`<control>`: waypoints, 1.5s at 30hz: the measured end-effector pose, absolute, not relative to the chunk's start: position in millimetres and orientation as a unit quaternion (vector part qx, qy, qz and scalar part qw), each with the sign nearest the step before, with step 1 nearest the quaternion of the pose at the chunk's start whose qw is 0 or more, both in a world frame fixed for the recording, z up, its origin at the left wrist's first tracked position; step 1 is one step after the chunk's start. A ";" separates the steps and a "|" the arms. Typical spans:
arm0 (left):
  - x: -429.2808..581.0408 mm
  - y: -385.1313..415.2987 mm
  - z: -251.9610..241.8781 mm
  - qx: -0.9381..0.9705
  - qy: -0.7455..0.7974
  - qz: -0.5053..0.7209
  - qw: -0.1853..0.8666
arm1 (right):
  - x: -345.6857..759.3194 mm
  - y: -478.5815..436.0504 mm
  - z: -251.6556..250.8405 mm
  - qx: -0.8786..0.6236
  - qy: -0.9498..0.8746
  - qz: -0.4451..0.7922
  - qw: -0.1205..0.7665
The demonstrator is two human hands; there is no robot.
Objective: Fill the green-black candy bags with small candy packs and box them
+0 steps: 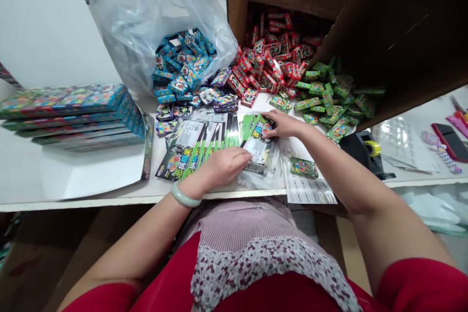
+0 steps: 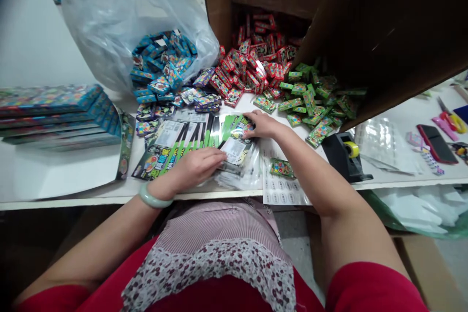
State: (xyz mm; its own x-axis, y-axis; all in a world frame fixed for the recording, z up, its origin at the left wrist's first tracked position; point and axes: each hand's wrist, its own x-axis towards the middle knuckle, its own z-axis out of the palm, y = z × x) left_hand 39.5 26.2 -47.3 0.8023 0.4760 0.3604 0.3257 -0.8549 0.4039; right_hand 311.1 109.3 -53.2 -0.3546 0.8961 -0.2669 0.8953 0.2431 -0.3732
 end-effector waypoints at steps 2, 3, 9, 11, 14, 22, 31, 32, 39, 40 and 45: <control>36.4 31.7 -46.2 0.903 0.273 0.280 0.176 | 310.5 110.6 -51.0 -0.588 -0.775 0.230 -0.009; 34.4 34.5 -45.1 0.888 0.295 0.300 0.186 | 309.4 111.1 -47.5 -0.600 -0.770 0.219 -0.018; 27.5 28.4 -46.4 0.914 0.240 0.232 0.231 | 284.7 107.1 -12.2 -0.489 -0.863 0.112 -0.060; 28.7 17.0 -53.5 0.929 0.224 0.202 0.215 | 269.6 103.6 -8.9 -0.406 -0.900 0.117 -0.106; 29.7 1.6 -63.0 0.938 0.221 0.185 0.192 | 249.2 100.9 -15.7 -0.333 -0.921 0.136 -0.152; 10.1 1.2 -53.2 0.895 0.253 0.245 0.274 | 228.6 107.8 -15.6 -0.281 -0.935 0.101 -0.191; -17.8 14.8 -49.2 0.707 0.447 0.437 0.330 | 239.1 117.7 -19.7 -0.234 -0.947 0.082 -0.204; -18.4 15.2 -49.2 0.700 0.458 0.435 0.333 | 240.5 119.7 -20.8 -0.239 -0.946 0.087 -0.202; 26.7 8.0 -49.5 0.844 0.378 0.259 0.278 | 246.2 128.1 -20.8 -0.278 -0.936 0.112 -0.184; 37.3 6.2 -50.6 0.856 0.379 0.230 0.265 | 249.5 129.1 -19.3 -0.291 -0.932 0.119 -0.177; 66.6 21.1 -62.3 0.863 0.389 0.201 0.251 | 295.6 124.5 -4.2 -0.497 -0.856 0.138 -0.040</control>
State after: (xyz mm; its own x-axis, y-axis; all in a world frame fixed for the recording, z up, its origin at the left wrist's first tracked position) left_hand 66.6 21.1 -62.3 0.6164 0.7728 0.1514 0.5714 -0.5712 0.5892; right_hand 295.6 124.5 -4.2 -0.5029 0.8394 -0.2061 0.8616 0.4677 -0.1971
